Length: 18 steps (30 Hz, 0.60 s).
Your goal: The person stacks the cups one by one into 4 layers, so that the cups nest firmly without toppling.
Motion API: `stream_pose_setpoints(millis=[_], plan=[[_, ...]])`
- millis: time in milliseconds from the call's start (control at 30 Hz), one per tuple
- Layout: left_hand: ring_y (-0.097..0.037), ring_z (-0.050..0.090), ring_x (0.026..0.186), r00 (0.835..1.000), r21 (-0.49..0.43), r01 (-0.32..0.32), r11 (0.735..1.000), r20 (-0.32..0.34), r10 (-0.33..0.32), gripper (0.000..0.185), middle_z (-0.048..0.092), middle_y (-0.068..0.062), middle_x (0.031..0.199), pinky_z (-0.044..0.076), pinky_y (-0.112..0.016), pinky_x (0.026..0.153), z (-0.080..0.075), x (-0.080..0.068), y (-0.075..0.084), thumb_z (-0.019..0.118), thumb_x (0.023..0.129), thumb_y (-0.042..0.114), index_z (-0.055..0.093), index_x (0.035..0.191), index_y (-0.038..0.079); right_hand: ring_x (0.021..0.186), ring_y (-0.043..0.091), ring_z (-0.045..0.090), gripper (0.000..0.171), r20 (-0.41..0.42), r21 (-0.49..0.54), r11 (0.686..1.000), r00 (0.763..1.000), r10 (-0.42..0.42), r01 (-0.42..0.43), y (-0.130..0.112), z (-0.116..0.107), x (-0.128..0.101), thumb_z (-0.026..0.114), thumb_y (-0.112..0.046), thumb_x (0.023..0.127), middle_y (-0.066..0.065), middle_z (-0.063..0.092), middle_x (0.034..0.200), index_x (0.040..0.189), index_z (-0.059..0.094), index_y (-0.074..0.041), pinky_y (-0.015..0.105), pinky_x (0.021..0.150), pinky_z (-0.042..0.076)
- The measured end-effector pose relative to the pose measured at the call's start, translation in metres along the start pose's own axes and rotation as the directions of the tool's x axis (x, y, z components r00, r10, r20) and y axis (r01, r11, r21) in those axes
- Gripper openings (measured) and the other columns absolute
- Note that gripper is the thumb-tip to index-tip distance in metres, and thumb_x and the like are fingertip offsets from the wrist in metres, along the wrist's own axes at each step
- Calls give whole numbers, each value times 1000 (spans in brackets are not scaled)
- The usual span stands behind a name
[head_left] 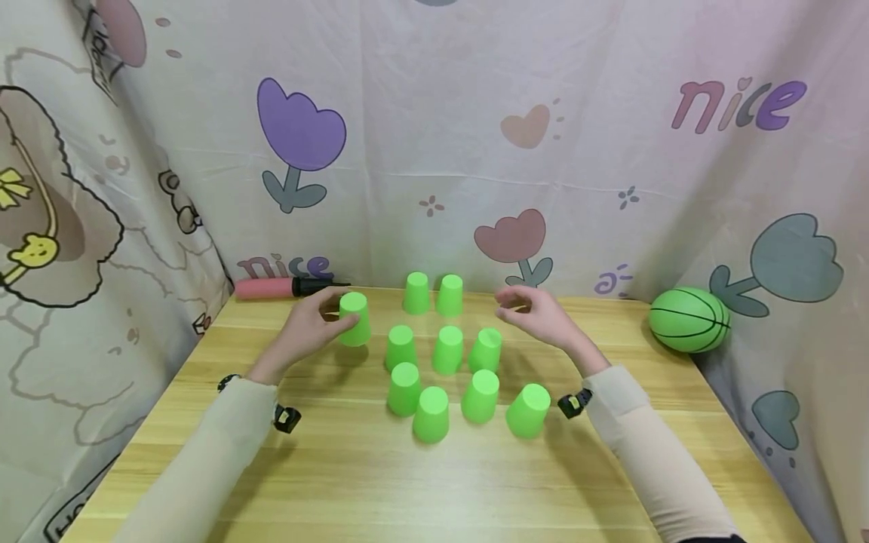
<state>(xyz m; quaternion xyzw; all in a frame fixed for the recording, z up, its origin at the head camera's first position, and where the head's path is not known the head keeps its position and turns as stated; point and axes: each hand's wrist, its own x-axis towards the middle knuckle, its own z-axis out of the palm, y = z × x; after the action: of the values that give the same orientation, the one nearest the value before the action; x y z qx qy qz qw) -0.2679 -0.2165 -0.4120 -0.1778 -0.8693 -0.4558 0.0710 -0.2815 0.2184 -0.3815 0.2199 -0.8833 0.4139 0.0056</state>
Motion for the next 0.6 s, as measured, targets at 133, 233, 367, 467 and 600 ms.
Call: stream_pose_setpoints(millis=[133, 233, 367, 467, 600], plan=[[-42, 66, 123, 1000, -11, -2, 1000, -17, 2, 50, 67, -22, 136, 56, -57, 107, 8, 14, -4, 75, 100, 20, 58, 144, 3, 118, 33, 71, 36, -21, 19, 1000, 1000, -8, 8, 3, 0, -24, 72, -16, 101, 18, 73, 130, 133, 68, -1, 49, 103, 59], [-44, 62, 130, 1000, -5, 22, 1000, -20, -22, 53, 63, -23, 142, 53, -59, 111, 14, 23, -7, 73, 102, 24, 56, 148, 4, 117, 31, 71, 36, -43, 13, 1000, 999, 4, -4, 5, 0, -41, 73, -16, 100, 16, 73, 131, 133, 68, -2, 46, 103, 59], [-45, 58, 135, 998, -1, 59, 998, -29, -59, 59, 60, -23, 147, 51, -59, 113, 22, 36, -9, 71, 103, 26, 51, 153, 4, 115, 30, 73, 37, -61, 6, 1000, 998, 28, -27, 11, 1, -63, 73, -18, 101, 15, 73, 131, 134, 68, -3, 43, 101, 60], [-45, 57, 137, 996, -7, 81, 997, -44, -82, 61, 57, -24, 150, 48, -59, 116, 29, 45, -12, 71, 103, 27, 49, 154, 2, 113, 29, 73, 38, -70, 10, 999, 996, 46, -45, 16, 2, -78, 73, -20, 101, 14, 73, 131, 134, 67, -3, 39, 100, 61], [-45, 54, 140, 993, -32, 100, 994, -52, -101, 62, 54, -24, 154, 45, -59, 119, 39, 54, -16, 70, 104, 27, 46, 156, 2, 113, 28, 73, 41, -78, 16, 997, 994, 77, -76, 20, 4, -97, 73, -26, 101, 11, 73, 131, 137, 66, -6, 33, 100, 60]])
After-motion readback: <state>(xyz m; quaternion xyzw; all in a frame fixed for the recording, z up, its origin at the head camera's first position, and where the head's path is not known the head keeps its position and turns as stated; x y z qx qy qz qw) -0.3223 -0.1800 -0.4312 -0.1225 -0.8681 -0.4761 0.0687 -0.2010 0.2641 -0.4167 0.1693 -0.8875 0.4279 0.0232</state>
